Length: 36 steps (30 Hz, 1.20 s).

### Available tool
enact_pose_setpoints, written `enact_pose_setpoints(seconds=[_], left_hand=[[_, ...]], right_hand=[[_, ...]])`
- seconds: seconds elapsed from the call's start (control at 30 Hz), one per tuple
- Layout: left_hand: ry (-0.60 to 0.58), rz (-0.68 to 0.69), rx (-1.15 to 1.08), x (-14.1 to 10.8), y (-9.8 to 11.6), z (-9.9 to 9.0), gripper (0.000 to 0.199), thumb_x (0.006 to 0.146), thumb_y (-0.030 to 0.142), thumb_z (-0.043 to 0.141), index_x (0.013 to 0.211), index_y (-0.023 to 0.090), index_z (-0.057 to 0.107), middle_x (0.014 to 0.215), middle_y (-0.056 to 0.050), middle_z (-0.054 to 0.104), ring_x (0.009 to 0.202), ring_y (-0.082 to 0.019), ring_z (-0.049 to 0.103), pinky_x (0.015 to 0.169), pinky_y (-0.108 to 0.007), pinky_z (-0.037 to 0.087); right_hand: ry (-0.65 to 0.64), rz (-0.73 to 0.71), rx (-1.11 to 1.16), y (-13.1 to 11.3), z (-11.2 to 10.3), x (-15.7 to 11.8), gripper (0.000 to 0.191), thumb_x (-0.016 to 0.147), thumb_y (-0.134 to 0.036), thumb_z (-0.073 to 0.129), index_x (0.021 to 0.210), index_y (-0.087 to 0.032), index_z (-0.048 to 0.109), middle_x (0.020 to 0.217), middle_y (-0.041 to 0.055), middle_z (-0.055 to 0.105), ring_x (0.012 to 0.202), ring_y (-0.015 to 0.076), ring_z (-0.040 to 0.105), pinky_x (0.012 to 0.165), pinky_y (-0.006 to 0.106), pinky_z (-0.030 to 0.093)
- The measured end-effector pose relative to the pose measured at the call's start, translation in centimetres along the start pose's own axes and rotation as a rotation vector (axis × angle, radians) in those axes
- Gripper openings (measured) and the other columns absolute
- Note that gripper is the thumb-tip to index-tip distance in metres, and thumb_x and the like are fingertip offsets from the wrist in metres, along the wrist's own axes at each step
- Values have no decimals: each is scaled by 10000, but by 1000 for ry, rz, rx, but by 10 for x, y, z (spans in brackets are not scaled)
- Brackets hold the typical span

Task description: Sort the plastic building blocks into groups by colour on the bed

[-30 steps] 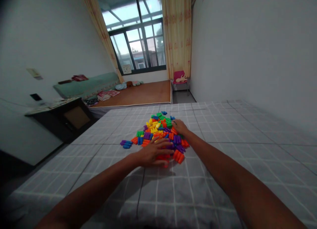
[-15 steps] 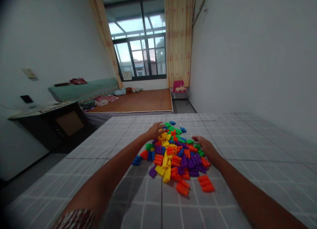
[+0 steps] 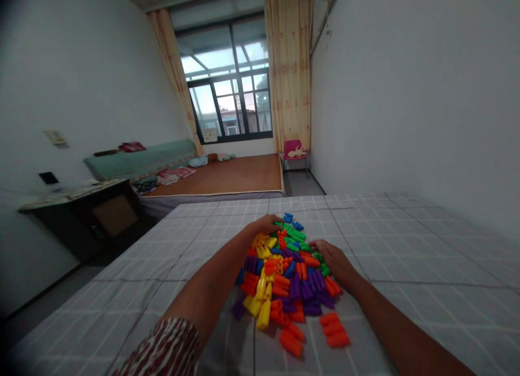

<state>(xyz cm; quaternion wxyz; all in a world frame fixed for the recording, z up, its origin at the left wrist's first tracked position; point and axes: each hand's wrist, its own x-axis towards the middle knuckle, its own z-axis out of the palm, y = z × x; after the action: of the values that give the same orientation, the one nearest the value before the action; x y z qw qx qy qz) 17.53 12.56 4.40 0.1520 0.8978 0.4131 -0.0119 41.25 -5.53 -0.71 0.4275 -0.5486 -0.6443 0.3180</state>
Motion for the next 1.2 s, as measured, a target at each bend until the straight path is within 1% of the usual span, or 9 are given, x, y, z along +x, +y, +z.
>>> enact_pose_setpoints(seconds=[0.17, 0.37, 0.57, 0.77, 0.83, 0.93, 1.0, 1.07, 1.2], left_hand=[[9, 108, -50, -35, 31, 3, 462, 892, 379, 522, 1322, 217, 567, 1241, -35, 666, 1061, -197, 631, 924, -277, 478], [130, 318, 130, -95, 81, 22, 397, 901, 455, 509, 1240, 276, 615, 1299, -53, 613, 1154, -236, 587, 979, -374, 457], [241, 147, 248, -138, 101, 41, 446, 946, 425, 431, 1382, 333, 463, 1460, -62, 467, 1347, -290, 409, 1070, -596, 324], [340, -8, 236, -150, 111, 34, 488, 960, 441, 404, 1421, 281, 415, 1504, -109, 395, 1386, -331, 338, 1073, -630, 301], [378, 128, 254, -157, 135, 37, 454, 965, 436, 397, 1391, 292, 452, 1504, -84, 403, 1395, -305, 325, 1106, -590, 278], [247, 560, 297, -171, 175, 52, 417, 966, 488, 379, 1328, 335, 519, 1462, -14, 473, 1398, -239, 330, 1109, -493, 312], [188, 739, 343, -178, 191, 66, 423, 957, 508, 388, 1303, 323, 547, 1436, -9, 500, 1399, -225, 328, 1086, -465, 340], [189, 795, 375, -180, 195, 75, 405, 964, 461, 392, 1316, 324, 539, 1417, -9, 514, 1380, -230, 354, 1057, -462, 360], [213, 705, 386, -174, 173, 76, 319, 959, 359, 431, 1224, 305, 600, 1234, -56, 624, 1238, -233, 492, 1012, -467, 376]], right_hand=[[40, -101, -116, 12, 4, 7, 506, 903, -572, 376, 1134, -220, 658, 1196, 82, 672, 1141, 270, 595, 1036, 447, 431], [37, -253, -159, 17, 12, 7, 426, 865, -456, 466, 1177, -225, 642, 1243, 82, 655, 1172, 260, 583, 1051, 464, 413], [-29, -322, -45, 15, 16, 4, 394, 865, -354, 453, 1173, -195, 641, 1230, 96, 650, 1158, 236, 590, 1042, 436, 422], [43, -248, -81, 23, 16, 10, 379, 866, -369, 418, 1101, -204, 666, 1158, 85, 682, 1124, 244, 600, 1036, 456, 419], [55, -221, -81, 24, 15, 12, 383, 873, -403, 408, 1067, -207, 675, 1127, 84, 691, 1089, 248, 617, 1013, 452, 441], [56, -178, -68, 22, 13, 12, 412, 886, -459, 402, 1077, -215, 673, 1114, 77, 695, 1066, 250, 626, 989, 440, 461], [60, -148, -68, 19, 12, 12, 435, 891, -484, 399, 1085, -209, 675, 1119, 81, 694, 1070, 256, 625, 990, 434, 460], [46, -127, -73, 17, 12, 11, 445, 893, -497, 398, 1076, -207, 681, 1117, 82, 696, 1068, 259, 625, 986, 428, 462], [36, -127, -99, 18, 12, 11, 429, 888, -497, 410, 1077, -224, 683, 1126, 72, 695, 1079, 261, 620, 980, 431, 464]])
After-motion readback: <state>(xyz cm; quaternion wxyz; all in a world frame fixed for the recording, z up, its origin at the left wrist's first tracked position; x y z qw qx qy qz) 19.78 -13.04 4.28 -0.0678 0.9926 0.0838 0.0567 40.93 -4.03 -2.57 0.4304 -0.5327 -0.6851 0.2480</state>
